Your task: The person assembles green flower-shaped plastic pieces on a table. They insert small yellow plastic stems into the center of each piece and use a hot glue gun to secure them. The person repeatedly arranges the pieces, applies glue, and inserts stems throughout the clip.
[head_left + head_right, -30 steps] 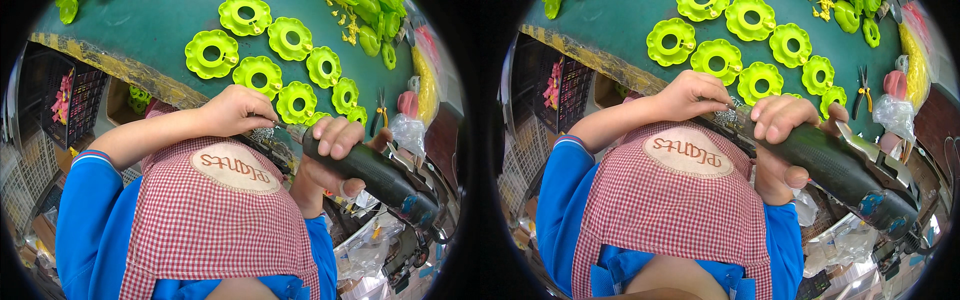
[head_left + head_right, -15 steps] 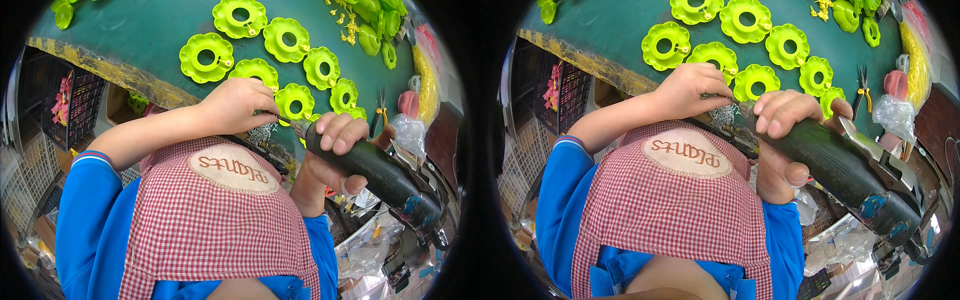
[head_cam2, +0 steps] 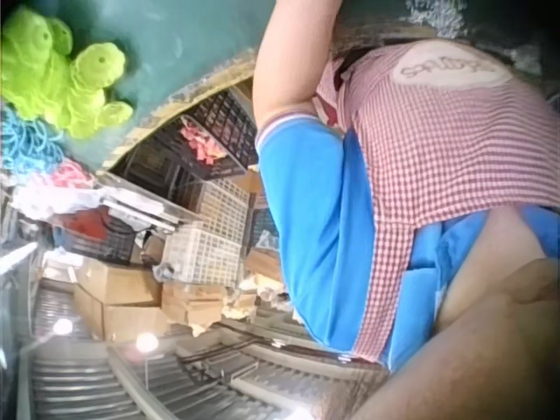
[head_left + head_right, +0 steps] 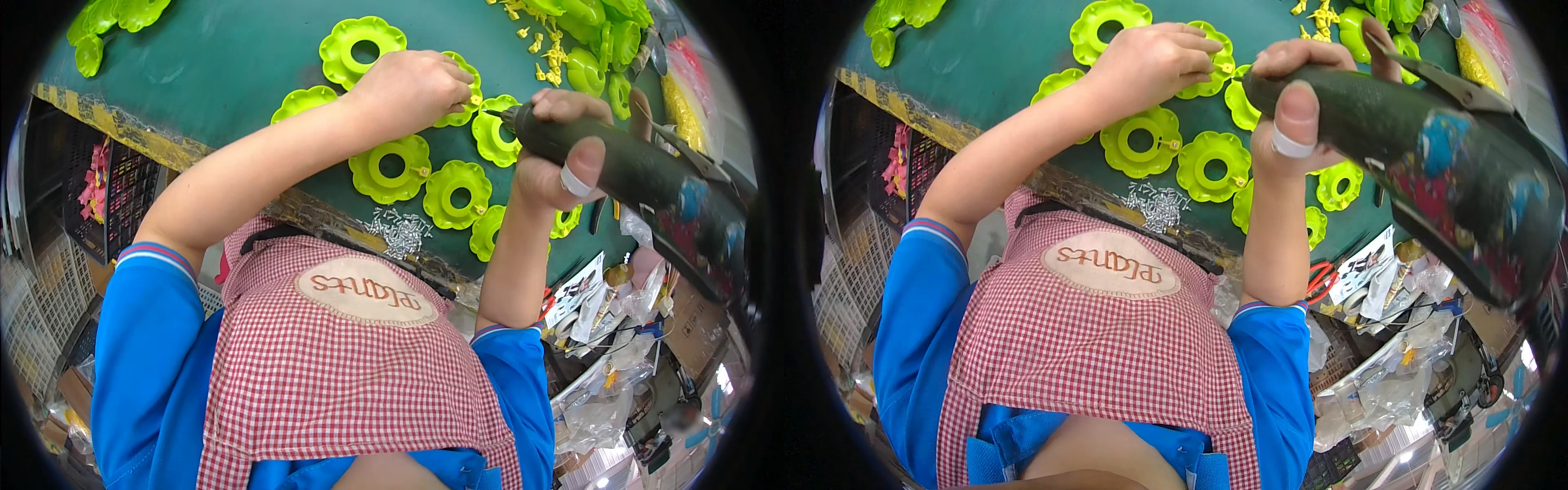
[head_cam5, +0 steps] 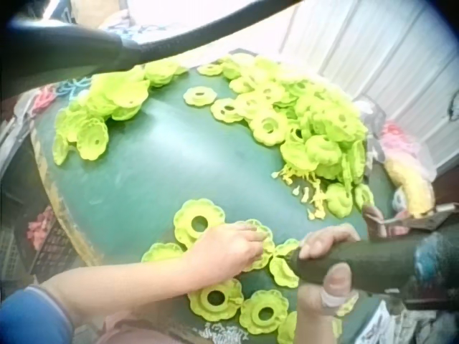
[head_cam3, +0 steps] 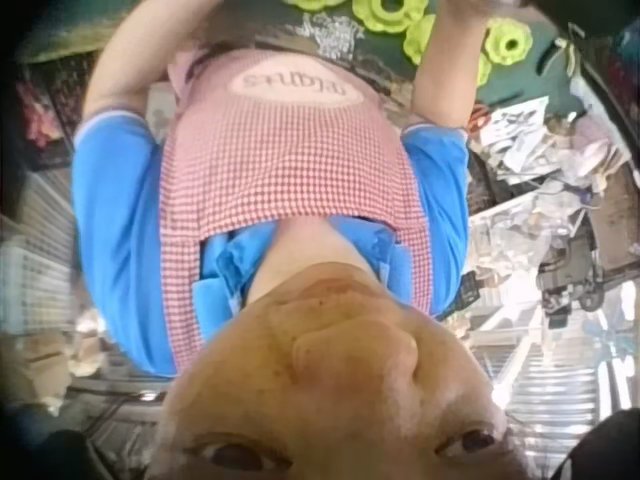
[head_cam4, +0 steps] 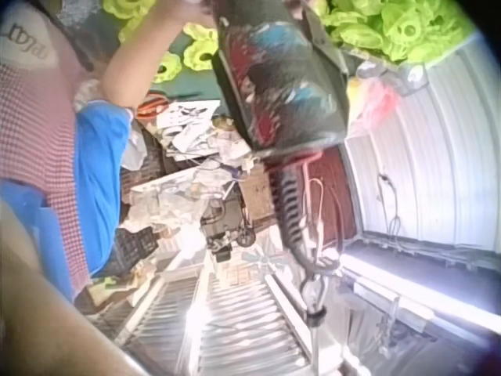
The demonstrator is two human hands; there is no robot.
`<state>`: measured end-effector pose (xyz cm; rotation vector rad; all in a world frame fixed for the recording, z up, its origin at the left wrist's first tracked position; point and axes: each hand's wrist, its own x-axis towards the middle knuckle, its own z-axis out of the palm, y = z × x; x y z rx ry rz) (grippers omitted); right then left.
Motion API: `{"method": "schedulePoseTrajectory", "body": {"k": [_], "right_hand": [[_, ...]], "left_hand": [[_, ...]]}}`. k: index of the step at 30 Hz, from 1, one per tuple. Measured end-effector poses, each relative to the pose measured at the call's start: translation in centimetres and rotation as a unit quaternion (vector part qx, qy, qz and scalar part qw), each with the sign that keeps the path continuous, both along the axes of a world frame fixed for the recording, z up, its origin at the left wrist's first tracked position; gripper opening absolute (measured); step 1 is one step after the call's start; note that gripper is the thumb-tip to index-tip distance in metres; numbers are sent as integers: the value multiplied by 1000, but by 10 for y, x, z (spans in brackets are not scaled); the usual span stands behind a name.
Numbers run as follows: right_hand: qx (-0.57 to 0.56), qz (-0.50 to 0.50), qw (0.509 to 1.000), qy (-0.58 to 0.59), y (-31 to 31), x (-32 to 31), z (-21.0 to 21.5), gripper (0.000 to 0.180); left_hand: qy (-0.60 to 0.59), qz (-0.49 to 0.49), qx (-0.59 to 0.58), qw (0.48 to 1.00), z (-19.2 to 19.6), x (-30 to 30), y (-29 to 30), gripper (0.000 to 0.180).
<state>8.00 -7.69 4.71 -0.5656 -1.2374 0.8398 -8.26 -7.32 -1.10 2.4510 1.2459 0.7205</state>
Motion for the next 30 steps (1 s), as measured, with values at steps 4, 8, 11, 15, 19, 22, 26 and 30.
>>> {"method": "schedulePoseTrajectory", "body": {"k": [4, 8, 11, 15, 19, 22, 26, 30], "right_hand": [[-11, 13, 1000, 4, 11, -2, -4, 80], [-29, 11, 999, -26, 14, -5, -12, 77], [-45, 7, 997, -63, 15, -3, -19, 77], [-72, 39, 996, -26, 12, 0, -16, 92], [-71, 71, 995, 15, 5, 19, -6, 93], [-32, 125, 991, 26, -11, 35, 1, 88], [-9, 119, 993, 1, -28, 51, 18, 87], [-19, 101, 995, 12, -37, 73, 13, 76]], "left_hand": [[-46, -1, 25, 999, -5, 0, -2, 13], [-53, 1, 32, 998, -3, -1, -2, 13], [-52, 1, 34, 998, -5, -2, -3, 13], [-68, -1, 28, 997, -6, -2, -2, 13], [-87, -14, 94, 992, -1, 1, 2, 14], [-156, -70, 64, 983, 5, 14, 0, 15], [-197, -133, 4, 971, 9, 33, 3, 16], [-194, -149, 13, 970, 4, 52, -6, 15]]}}
